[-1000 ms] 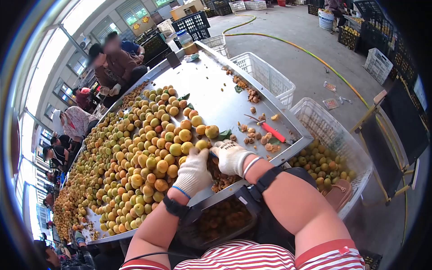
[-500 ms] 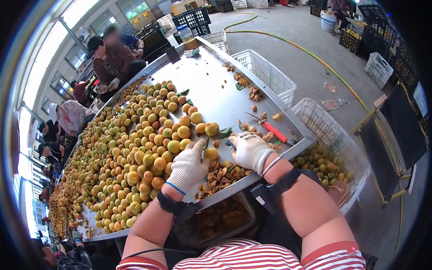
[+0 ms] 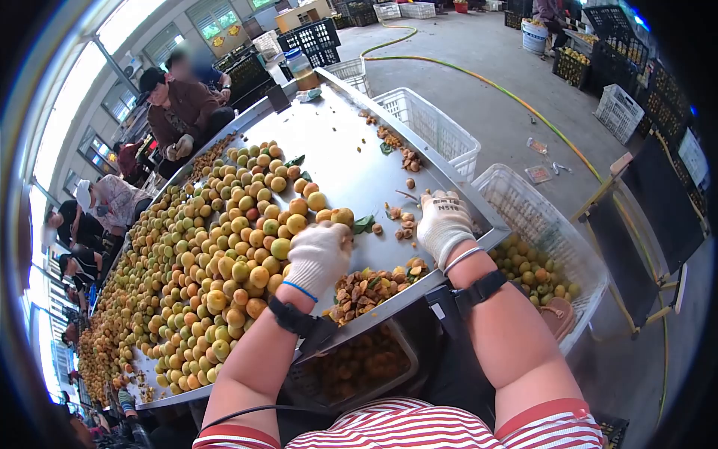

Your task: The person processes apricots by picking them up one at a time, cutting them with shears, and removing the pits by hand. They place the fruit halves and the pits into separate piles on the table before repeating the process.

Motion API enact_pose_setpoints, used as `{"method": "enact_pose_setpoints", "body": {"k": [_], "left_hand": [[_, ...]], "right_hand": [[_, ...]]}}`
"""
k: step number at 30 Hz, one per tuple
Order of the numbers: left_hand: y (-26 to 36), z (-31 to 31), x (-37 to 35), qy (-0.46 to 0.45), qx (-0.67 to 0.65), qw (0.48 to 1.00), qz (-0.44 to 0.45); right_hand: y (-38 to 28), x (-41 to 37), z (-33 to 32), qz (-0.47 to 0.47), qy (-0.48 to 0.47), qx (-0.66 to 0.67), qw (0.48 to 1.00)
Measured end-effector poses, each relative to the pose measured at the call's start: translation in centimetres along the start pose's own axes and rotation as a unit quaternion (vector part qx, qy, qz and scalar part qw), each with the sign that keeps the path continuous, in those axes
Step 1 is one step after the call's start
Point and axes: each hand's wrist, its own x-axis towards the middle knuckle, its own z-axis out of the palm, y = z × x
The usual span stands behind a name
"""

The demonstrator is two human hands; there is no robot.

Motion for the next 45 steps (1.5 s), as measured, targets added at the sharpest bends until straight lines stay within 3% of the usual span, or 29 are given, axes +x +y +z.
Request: {"method": "enact_pose_setpoints", "body": {"k": [3, 5, 7, 9, 11, 13, 15, 17, 19, 20, 24, 25, 26, 27, 29, 30, 34, 35, 36, 37, 39, 41, 42, 43, 45], "left_hand": [[1.6, 1.1, 0.0, -0.039, 0.007, 0.999, 0.001], [1.8, 0.9, -0.2, -0.017, 0.01, 1.0, 0.011], [1.8, -2.0, -1.0, -0.207, -0.196, 0.957, 0.048], [1.4, -2.0, -0.9, -0.198, -0.24, 0.949, 0.047], [1.5, -2.3, 0.5, -0.112, -0.194, 0.975, 0.004], [2.2, -1.2, 2.4, -0.123, -0.128, 0.984, -0.018], [3.0, 0.1, 3.8, -0.026, 0.026, 0.999, -0.005], [4.1, 0.0, 5.4, -0.036, 0.053, 0.998, -0.017], [5.4, -1.4, 6.8, -0.195, 0.1, 0.974, -0.059], [6.0, -2.2, 6.9, -0.219, 0.121, 0.965, -0.073], [4.4, -3.8, 7.9, -0.195, 0.035, 0.975, -0.097], [4.0, -4.7, 8.1, -0.133, -0.011, 0.983, -0.128], [3.8, -5.6, 8.5, -0.053, -0.076, 0.979, -0.179], [2.5, -6.2, 9.7, -0.009, -0.108, 0.982, -0.157], [2.0, -5.3, 10.2, 0.184, -0.078, 0.97, -0.139], [2.3, -5.0, 10.5, 0.184, -0.079, 0.97, -0.138], [4.8, -2.1, 12.4, -0.076, -0.136, 0.988, -0.01], [5.8, -0.7, 12.3, -0.084, -0.171, 0.982, 0.012], [6.8, 0.6, 11.8, -0.057, -0.226, 0.971, 0.058], [7.7, 0.9, 11.1, -0.088, -0.301, 0.946, 0.074], [8.9, 2.3, 10.4, -0.027, -0.218, 0.962, 0.165], [9.4, 2.2, 9.2, -0.06, -0.191, 0.948, 0.248], [9.4, 1.9, 8.5, -0.091, -0.19, 0.936, 0.283], [9.2, 1.8, 7.7, -0.107, -0.2, 0.926, 0.301], [8.4, 0.6, 7.2, -0.198, -0.201, 0.898, 0.337]], "right_hand": [[0.3, 0.2, -0.1, 0.029, -0.035, -0.019, 0.999], [-0.1, 0.0, -0.7, 0.044, -0.093, -0.027, 0.994], [0.5, -0.1, -0.4, 0.038, -0.082, -0.037, 0.995], [1.0, 0.0, 0.3, 0.045, -0.045, -0.003, 0.998], [1.2, 0.0, 0.2, 0.055, -0.044, -0.002, 0.998], [1.6, 0.6, 0.6, 0.06, -0.085, -0.008, 0.995], [1.5, 0.4, 0.4, 0.064, -0.078, -0.001, 0.995], [0.9, 0.0, -0.8, 0.1, -0.071, 0.017, 0.992], [1.3, 0.1, -1.3, 0.101, -0.087, 0.023, 0.991], [1.4, 0.2, -1.3, 0.088, -0.104, 0.015, 0.991], [2.0, 0.2, -2.0, 0.091, -0.106, 0.063, 0.988], [2.1, 0.2, -2.1, 0.102, -0.085, 0.102, 0.986], [2.8, 0.6, -0.8, 0.101, 0.002, 0.13, 0.986], [3.0, 0.5, -0.7, 0.102, 0.001, 0.13, 0.986], [3.5, 0.5, -0.7, 0.136, 0.165, 0.2, 0.956], [3.7, 0.7, -0.8, 0.152, 0.192, 0.257, 0.935], [4.0, -0.6, -2.2, 0.165, 0.284, 0.285, 0.9], [4.2, -0.6, -1.9, 0.165, 0.286, 0.282, 0.901], [4.5, -0.4, -1.3, 0.125, 0.341, 0.276, 0.89], [4.7, -0.3, -0.8, 0.084, 0.395, 0.269, 0.875], [5.0, -0.4, -0.2, 0.086, 0.401, 0.287, 0.866], [5.5, -0.2, 0.2, 0.046, 0.397, 0.425, 0.812], [5.5, -0.4, 0.2, 0.076, 0.347, 0.514, 0.781], [5.2, -0.6, -0.3, 0.078, 0.347, 0.514, 0.78], [4.3, -1.3, -1.7, 0.064, 0.333, 0.592, 0.731]]}}
